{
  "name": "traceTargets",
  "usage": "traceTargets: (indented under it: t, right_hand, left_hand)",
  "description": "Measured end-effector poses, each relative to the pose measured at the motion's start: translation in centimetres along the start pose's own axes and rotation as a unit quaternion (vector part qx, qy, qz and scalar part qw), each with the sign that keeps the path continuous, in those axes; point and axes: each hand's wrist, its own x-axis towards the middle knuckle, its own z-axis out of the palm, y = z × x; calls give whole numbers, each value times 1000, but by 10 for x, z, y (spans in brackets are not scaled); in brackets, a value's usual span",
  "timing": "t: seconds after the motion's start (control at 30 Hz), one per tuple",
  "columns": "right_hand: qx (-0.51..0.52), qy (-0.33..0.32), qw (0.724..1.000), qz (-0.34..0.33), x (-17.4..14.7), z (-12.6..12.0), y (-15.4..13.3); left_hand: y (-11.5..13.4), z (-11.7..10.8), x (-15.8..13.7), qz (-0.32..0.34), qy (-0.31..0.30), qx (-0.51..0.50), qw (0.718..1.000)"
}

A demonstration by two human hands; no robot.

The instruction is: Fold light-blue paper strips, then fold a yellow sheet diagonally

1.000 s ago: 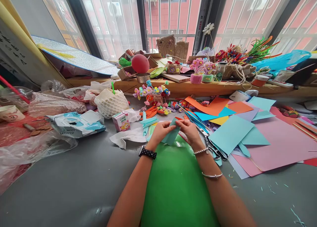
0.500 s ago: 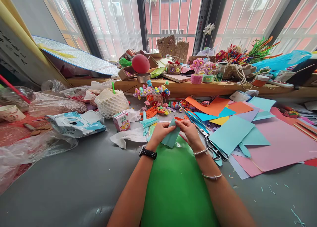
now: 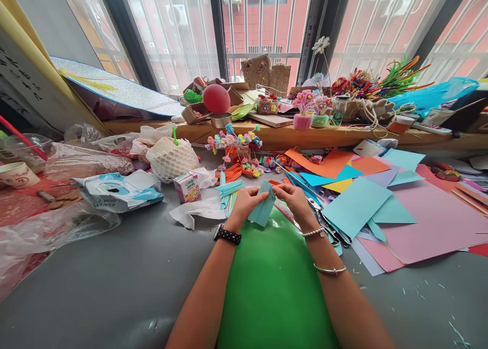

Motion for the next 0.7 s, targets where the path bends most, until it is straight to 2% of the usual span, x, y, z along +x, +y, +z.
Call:
traceTargets:
  t: [0.13, 0.4, 0.7]
  right_hand:
    - [-8, 11, 1000, -8, 0, 1, 0]
    - [33, -7, 999, 12, -1, 1, -1]
    - [-28, -6, 1000, 12, 0, 1, -1]
  left_hand:
    - [-1, 0, 0, 6, -9, 12, 1000]
    - [0, 0, 0, 21, -22, 24, 999]
    - [0, 0, 1, 41, 5, 78, 996]
